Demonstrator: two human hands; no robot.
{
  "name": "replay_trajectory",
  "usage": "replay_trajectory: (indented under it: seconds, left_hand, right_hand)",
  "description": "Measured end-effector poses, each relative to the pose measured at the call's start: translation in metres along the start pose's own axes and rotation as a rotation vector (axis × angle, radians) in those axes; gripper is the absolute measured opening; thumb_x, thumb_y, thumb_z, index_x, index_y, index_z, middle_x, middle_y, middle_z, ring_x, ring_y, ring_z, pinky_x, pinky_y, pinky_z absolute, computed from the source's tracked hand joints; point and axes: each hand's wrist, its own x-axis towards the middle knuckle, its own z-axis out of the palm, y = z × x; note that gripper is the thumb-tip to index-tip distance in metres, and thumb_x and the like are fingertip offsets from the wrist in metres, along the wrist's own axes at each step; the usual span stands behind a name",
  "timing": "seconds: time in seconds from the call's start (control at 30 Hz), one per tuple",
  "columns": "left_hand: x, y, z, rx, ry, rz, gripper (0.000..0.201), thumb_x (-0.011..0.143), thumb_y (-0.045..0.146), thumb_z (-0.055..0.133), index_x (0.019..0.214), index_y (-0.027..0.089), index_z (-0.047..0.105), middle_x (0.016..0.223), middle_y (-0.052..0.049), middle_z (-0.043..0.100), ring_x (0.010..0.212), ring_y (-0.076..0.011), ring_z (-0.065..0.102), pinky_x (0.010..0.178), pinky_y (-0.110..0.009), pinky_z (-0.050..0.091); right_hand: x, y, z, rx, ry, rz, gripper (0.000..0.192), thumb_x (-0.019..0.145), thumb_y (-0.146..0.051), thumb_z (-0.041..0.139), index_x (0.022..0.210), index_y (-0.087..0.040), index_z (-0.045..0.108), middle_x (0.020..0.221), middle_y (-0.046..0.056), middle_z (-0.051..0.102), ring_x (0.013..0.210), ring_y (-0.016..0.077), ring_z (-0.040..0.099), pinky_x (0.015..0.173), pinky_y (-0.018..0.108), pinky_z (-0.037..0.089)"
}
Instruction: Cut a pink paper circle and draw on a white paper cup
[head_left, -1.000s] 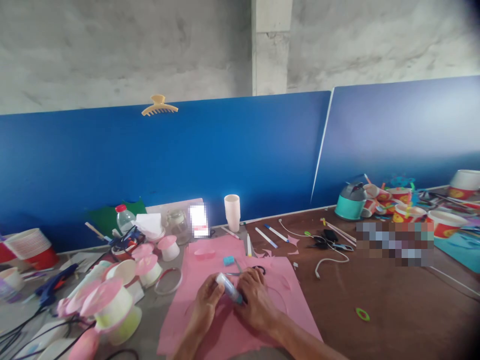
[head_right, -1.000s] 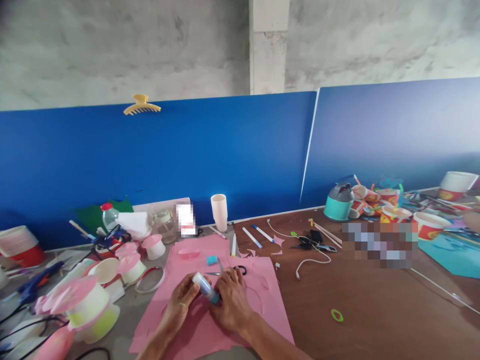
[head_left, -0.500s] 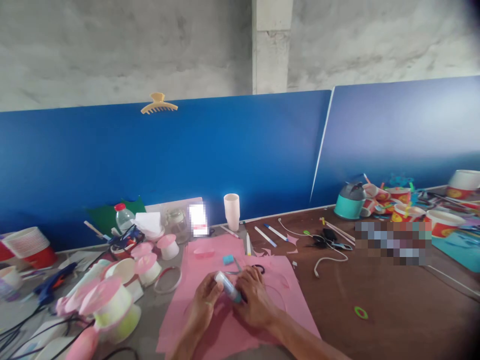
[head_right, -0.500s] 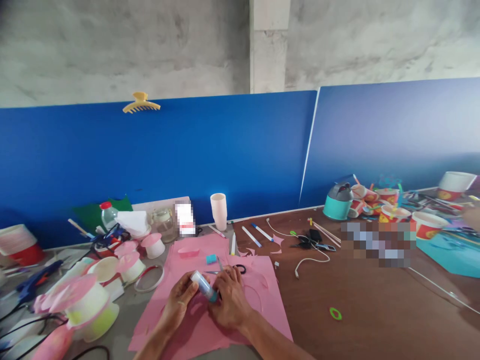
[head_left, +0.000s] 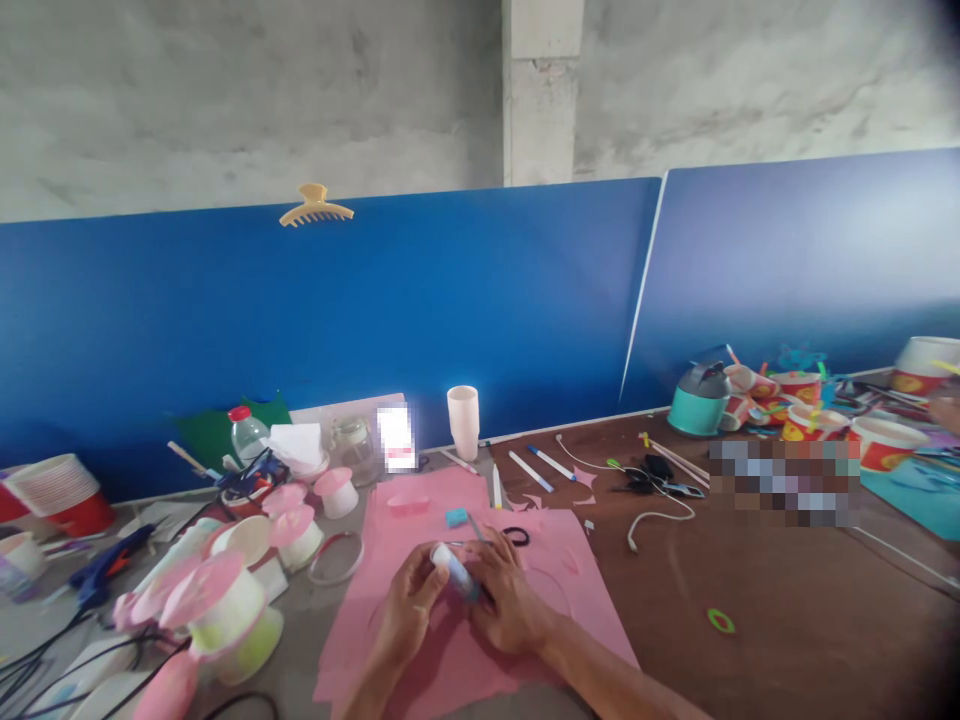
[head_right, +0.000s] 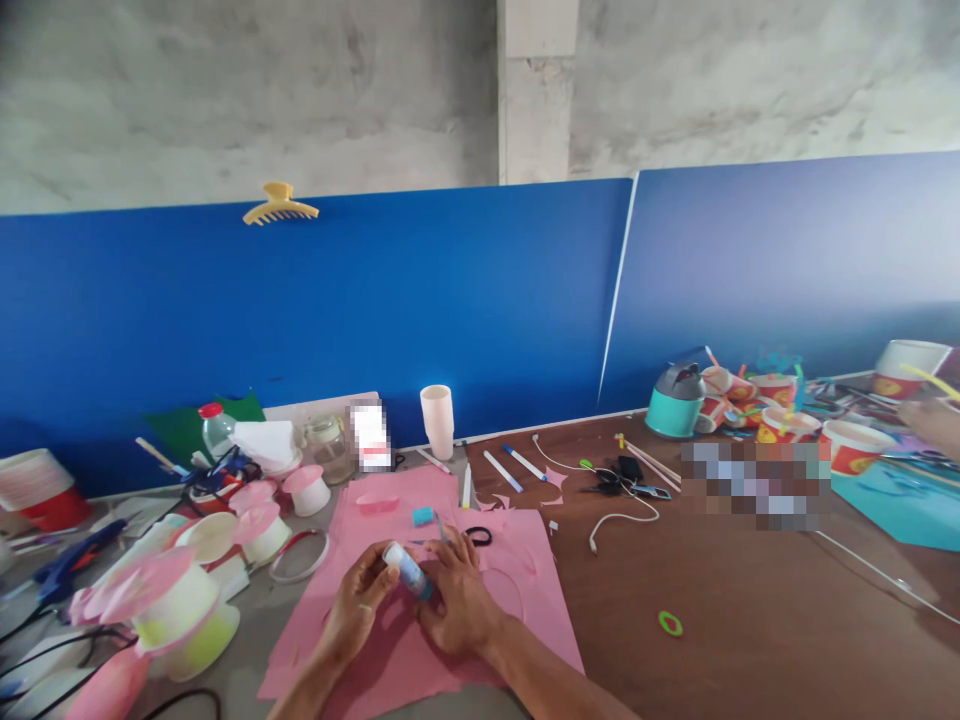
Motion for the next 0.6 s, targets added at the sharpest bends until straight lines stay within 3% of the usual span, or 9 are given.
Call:
replay_trajectory:
  seconds: [0.1, 0.3, 0.5, 0.6]
  left_hand:
    - [-0.0008, 0.0014, 0.0000, 0.017, -0.025, 0.007, 0.043, 0.075, 0.057, 0.077, 0.094, 0.018, 0.074, 0.093, -0.010, 0.078, 0.091, -0.0263, 0.071, 0.084, -0.035, 0.054]
    - [-0.0036, 0.0039, 0.0054, 0.014, -0.032, 0.013, 0.043, 0.073, 0.056, 0.078, 0.093, 0.018, 0.075, 0.093, -0.010, 0.078, 0.090, -0.0257, 0.070, 0.085, -0.035, 0.054]
    - [-0.0021, 0.0022, 0.0008, 0.006, -0.004, 0.004, 0.042, 0.073, 0.055, 0.078, 0.094, 0.018, 0.073, 0.091, -0.009, 0.078, 0.090, -0.0262, 0.071, 0.082, -0.034, 0.055]
    - [-0.0027, 0.0004, 0.0017, 0.010, -0.040, 0.015, 0.040, 0.077, 0.053, 0.076, 0.096, 0.019, 0.073, 0.094, -0.010, 0.078, 0.092, -0.0259, 0.071, 0.085, -0.034, 0.055]
  right_hand:
    - [0.0014, -0.0009, -0.0006, 0.043, -0.012, -0.037, 0.038, 0.066, -0.009, 0.057, 0.099, -0.026, 0.065, 0.117, 0.005, 0.067, 0.120, 0.0308, 0.052, 0.104, 0.049, 0.038]
    - [0.0005, -0.0018, -0.0019, -0.070, 0.021, 0.105, 0.019, 0.065, -0.014, 0.065, 0.080, -0.023, 0.058, 0.086, 0.003, 0.065, 0.096, 0.0288, 0.056, 0.099, 0.052, 0.039]
    - [0.0019, -0.0007, -0.0044, 0.040, -0.047, -0.024, 0.038, 0.066, -0.012, 0.062, 0.102, -0.025, 0.065, 0.118, 0.006, 0.068, 0.118, 0.0311, 0.054, 0.105, 0.050, 0.037]
    - [0.0017, -0.0005, -0.0029, 0.046, -0.037, 0.025, 0.025, 0.066, -0.010, 0.060, 0.087, -0.024, 0.063, 0.103, 0.005, 0.070, 0.108, 0.0282, 0.058, 0.098, 0.045, 0.042]
